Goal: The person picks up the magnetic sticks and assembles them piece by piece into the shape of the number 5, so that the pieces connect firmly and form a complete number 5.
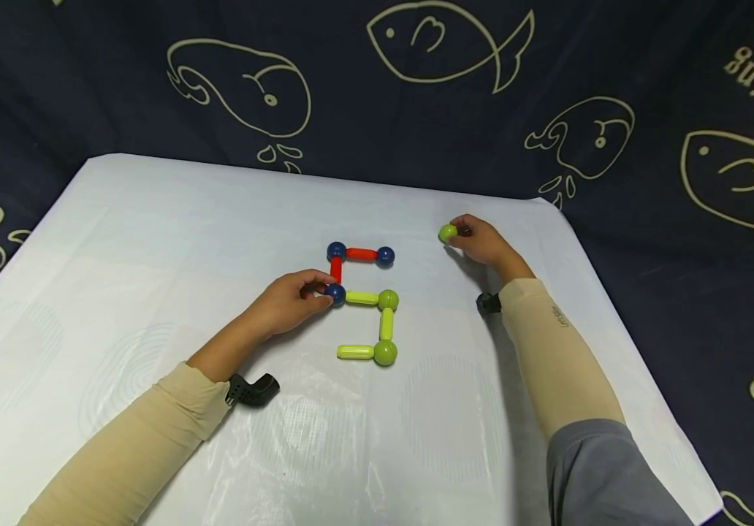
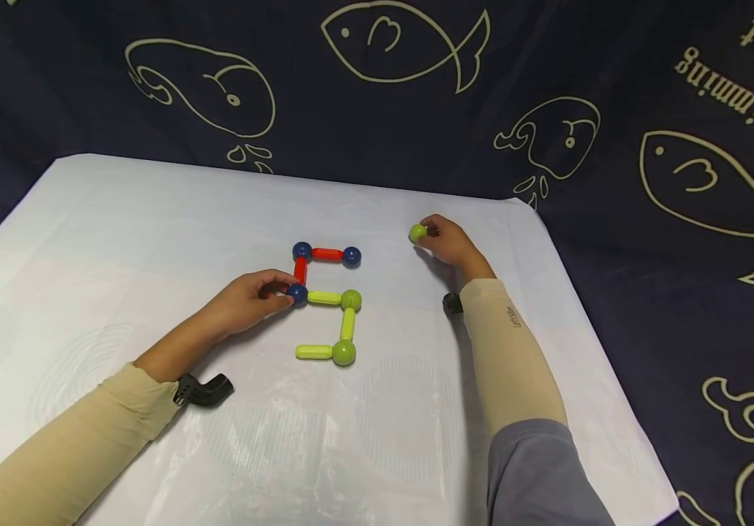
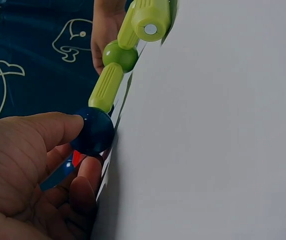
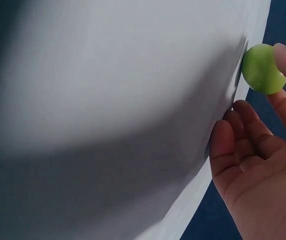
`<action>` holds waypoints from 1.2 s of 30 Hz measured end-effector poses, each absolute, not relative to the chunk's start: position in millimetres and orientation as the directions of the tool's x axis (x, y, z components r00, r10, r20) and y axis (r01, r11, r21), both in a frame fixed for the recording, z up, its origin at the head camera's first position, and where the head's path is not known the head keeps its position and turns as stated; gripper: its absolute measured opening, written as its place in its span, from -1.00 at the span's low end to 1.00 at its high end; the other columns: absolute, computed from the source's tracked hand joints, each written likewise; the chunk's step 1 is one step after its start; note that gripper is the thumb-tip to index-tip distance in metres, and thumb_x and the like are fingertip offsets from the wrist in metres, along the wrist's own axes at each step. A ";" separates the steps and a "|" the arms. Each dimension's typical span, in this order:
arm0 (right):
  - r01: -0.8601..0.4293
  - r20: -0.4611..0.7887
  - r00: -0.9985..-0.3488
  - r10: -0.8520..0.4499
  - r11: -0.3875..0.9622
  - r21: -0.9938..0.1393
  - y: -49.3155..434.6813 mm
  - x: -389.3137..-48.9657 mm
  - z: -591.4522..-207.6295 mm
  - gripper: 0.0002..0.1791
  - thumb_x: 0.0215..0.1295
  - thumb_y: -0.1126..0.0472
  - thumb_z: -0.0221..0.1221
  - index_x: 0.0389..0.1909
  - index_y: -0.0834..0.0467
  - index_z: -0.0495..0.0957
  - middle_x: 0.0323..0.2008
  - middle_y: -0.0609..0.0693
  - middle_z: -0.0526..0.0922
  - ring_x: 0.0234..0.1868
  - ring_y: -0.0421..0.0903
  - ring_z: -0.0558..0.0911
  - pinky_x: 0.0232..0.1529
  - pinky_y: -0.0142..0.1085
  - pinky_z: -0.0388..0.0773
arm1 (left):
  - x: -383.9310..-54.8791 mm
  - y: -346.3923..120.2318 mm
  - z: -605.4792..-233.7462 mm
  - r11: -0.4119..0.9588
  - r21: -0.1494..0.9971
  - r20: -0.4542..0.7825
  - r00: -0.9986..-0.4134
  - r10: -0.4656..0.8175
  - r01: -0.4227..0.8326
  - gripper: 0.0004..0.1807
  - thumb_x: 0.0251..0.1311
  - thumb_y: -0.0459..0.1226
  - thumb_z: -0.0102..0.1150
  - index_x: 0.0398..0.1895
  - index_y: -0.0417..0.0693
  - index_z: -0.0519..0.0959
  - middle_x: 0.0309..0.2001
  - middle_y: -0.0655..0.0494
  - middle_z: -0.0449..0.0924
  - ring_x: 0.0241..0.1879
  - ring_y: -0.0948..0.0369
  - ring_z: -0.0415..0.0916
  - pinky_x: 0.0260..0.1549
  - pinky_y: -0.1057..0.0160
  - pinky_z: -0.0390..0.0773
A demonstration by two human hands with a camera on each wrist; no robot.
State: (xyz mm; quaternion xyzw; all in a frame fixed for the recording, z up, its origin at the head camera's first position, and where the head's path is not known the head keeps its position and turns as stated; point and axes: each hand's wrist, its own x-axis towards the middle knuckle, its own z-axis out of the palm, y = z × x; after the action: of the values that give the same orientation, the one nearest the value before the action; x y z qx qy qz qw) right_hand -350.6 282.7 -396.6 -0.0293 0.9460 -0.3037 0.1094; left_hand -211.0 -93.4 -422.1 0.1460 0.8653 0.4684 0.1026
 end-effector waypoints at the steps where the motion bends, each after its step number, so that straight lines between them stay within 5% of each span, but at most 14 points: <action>1: 0.005 -0.189 -0.974 -0.129 0.814 -0.581 282.5 -350.1 -396.5 -0.51 0.44 0.11 0.14 0.28 0.23 0.36 0.24 0.21 0.42 0.24 0.14 0.39 0.26 0.02 0.29 | -211.0 -93.3 -421.8 0.519 0.841 -0.043 -0.937 0.347 0.154 -0.66 0.32 -0.24 0.23 0.13 -0.05 0.59 -0.03 -0.02 0.63 -0.19 0.09 0.44 -0.19 0.14 0.42; 19: 0.039 -0.204 -0.961 -0.187 0.636 -0.770 276.4 -328.4 -395.0 -0.56 0.43 0.16 0.19 0.23 0.22 0.37 0.15 0.14 0.47 0.07 0.01 0.45 0.00 -0.16 0.45 | -210.7 -90.6 -422.2 0.537 0.833 -0.062 -0.940 0.336 0.137 -0.67 0.32 -0.22 0.23 0.13 -0.01 0.59 -0.03 0.01 0.62 -0.17 0.09 0.45 -0.17 0.13 0.43; 36: -0.058 -0.152 -0.917 -0.368 0.501 -0.864 259.9 -291.2 -383.7 -0.58 0.40 0.20 0.22 0.20 0.24 0.43 0.06 0.11 0.53 0.04 0.00 0.52 -0.01 -0.10 0.53 | -211.8 -91.1 -423.0 0.533 0.833 -0.053 -0.938 0.343 0.148 -0.66 0.31 -0.22 0.24 0.14 -0.01 0.60 -0.04 0.01 0.62 -0.19 0.10 0.46 -0.19 0.14 0.44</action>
State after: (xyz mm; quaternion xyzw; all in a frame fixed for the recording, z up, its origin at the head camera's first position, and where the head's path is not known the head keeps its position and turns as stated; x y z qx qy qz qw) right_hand -291.2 259.9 -383.7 -0.1253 0.8513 -0.4836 0.1602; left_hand -211.8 -91.1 -423.0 0.1411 0.8692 0.4620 0.1056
